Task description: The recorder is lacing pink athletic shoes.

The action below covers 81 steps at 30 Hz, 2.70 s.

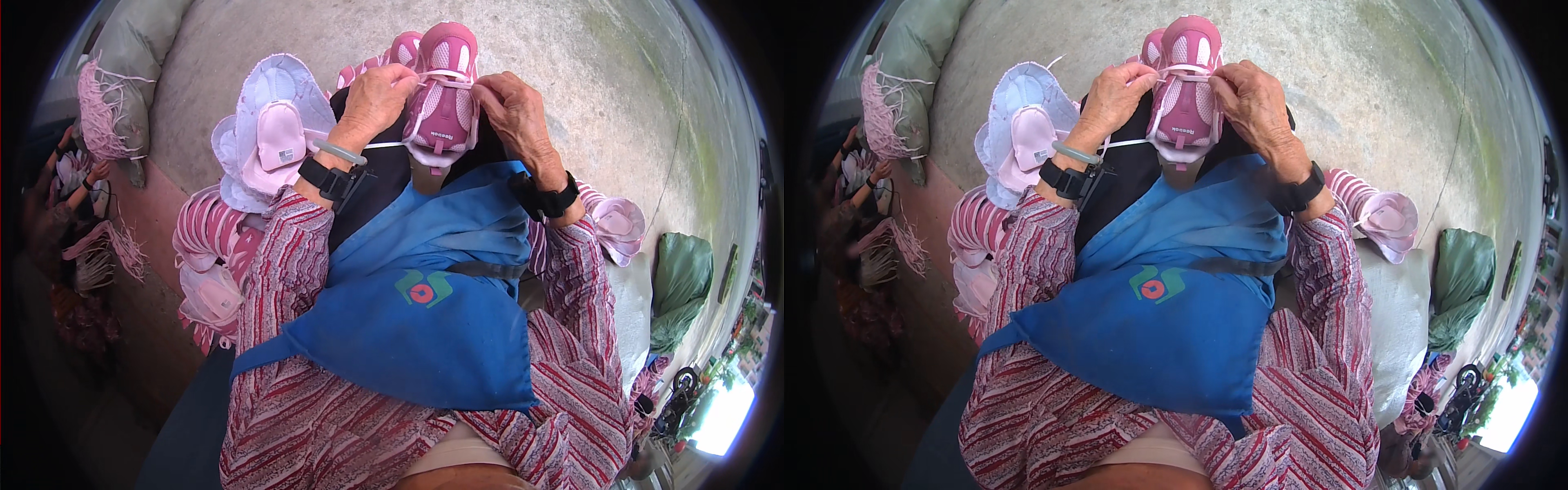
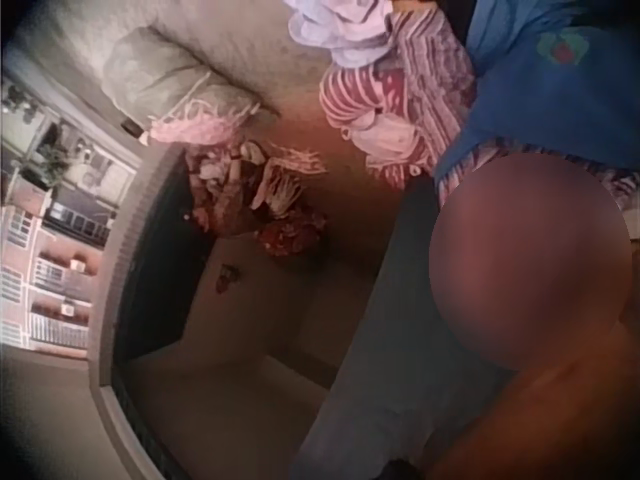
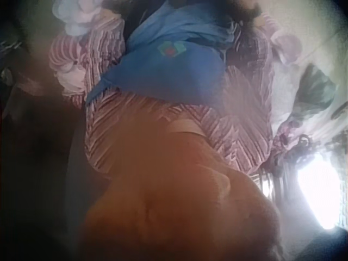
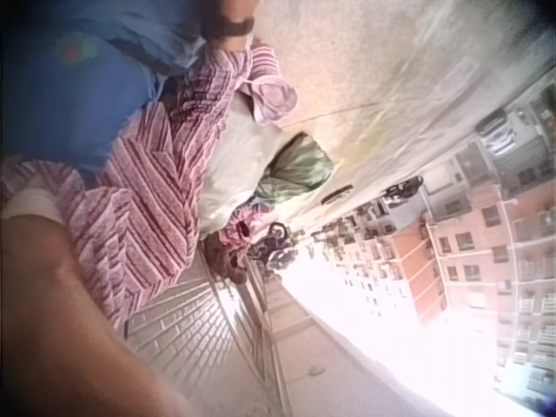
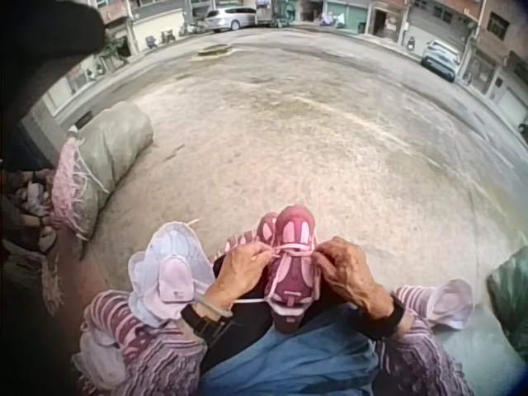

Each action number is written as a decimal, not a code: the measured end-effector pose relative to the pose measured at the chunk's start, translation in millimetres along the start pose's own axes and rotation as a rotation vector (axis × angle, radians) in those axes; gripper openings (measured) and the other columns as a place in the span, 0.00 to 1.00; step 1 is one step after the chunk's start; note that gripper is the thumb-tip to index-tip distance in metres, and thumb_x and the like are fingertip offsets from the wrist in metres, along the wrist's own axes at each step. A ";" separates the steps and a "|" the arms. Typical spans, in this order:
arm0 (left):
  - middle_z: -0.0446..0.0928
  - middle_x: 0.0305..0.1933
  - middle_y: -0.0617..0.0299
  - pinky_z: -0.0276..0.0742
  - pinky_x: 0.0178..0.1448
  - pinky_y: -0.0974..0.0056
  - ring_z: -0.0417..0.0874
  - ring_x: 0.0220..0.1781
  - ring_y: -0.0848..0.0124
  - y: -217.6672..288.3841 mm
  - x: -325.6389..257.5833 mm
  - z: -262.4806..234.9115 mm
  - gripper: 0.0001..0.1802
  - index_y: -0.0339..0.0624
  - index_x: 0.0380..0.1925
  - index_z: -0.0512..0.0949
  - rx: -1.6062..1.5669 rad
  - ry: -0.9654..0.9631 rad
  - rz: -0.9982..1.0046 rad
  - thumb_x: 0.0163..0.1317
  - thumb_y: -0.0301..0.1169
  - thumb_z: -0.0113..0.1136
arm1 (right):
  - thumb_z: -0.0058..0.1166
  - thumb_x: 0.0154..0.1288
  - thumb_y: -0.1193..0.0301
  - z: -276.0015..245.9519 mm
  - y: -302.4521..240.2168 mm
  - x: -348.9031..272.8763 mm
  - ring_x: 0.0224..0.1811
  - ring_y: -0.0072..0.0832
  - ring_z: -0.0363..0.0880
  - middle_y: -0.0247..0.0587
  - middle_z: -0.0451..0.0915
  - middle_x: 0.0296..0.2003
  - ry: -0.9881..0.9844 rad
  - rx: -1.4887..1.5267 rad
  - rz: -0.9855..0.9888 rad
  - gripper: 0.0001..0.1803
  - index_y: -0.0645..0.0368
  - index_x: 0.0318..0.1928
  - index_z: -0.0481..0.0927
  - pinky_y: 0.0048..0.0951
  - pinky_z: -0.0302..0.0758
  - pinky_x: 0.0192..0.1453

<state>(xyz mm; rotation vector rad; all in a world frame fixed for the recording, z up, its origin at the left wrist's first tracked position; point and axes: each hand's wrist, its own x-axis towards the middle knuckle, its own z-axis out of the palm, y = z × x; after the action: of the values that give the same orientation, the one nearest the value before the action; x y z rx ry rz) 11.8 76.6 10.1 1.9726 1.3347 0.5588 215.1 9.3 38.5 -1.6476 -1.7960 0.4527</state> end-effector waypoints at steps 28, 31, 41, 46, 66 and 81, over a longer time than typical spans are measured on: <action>0.80 0.27 0.62 0.75 0.38 0.70 0.79 0.32 0.76 13.8 11.4 -16.1 0.14 0.36 0.35 0.81 0.059 -0.146 -0.018 0.58 0.37 0.59 | 0.50 0.62 0.64 -5.6 18.5 -0.6 0.35 0.44 0.77 0.50 0.77 0.32 -0.096 0.115 0.101 0.14 0.63 0.35 0.79 0.37 0.73 0.42; 0.81 0.31 0.54 0.76 0.40 0.65 0.81 0.32 0.67 0.8 8.7 -14.8 0.11 0.40 0.32 0.81 -0.409 -0.148 -0.197 0.54 0.35 0.62 | 0.50 0.64 0.67 -4.3 18.6 0.0 0.35 0.36 0.77 0.46 0.77 0.33 -0.148 0.054 0.051 0.12 0.64 0.36 0.79 0.30 0.74 0.41; 0.79 0.35 0.51 0.76 0.42 0.59 0.81 0.38 0.55 17.5 -18.0 -4.6 0.12 0.37 0.37 0.78 0.166 0.134 0.304 0.59 0.34 0.56 | 0.49 0.62 0.69 -2.9 24.6 14.2 0.35 0.43 0.76 0.48 0.74 0.30 -0.162 -0.066 -0.183 0.09 0.63 0.33 0.76 0.38 0.73 0.39; 0.72 0.46 0.37 0.75 0.48 0.55 0.77 0.45 0.46 24.0 -28.0 -1.5 0.22 0.25 0.49 0.64 0.412 0.045 0.418 0.59 0.29 0.51 | 0.49 0.62 0.70 -1.0 15.3 19.6 0.34 0.43 0.76 0.49 0.74 0.29 -0.161 -0.169 -0.216 0.09 0.64 0.31 0.75 0.40 0.73 0.39; 0.74 0.33 0.50 0.76 0.39 0.56 0.78 0.38 0.52 14.9 -21.6 2.1 0.10 0.39 0.39 0.72 0.157 0.216 0.431 0.56 0.19 0.51 | 0.52 0.55 0.71 22.9 -26.1 -14.0 0.32 0.39 0.78 0.49 0.71 0.32 -0.038 -0.483 -0.044 0.11 0.66 0.35 0.72 0.32 0.76 0.34; 0.72 0.32 0.57 0.73 0.32 0.61 0.77 0.29 0.59 29.2 -6.4 -4.5 0.08 0.37 0.31 0.73 0.324 0.181 0.860 0.51 0.22 0.60 | 0.46 0.55 0.76 27.6 7.1 -13.6 0.34 0.52 0.74 0.57 0.69 0.34 -0.025 -0.090 -0.079 0.11 0.68 0.39 0.68 0.43 0.75 0.37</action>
<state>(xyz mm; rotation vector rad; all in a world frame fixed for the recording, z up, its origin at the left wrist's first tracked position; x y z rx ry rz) 24.7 64.9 34.8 2.8089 0.6293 0.9693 202.1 1.9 10.7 -1.6302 -1.9176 0.3636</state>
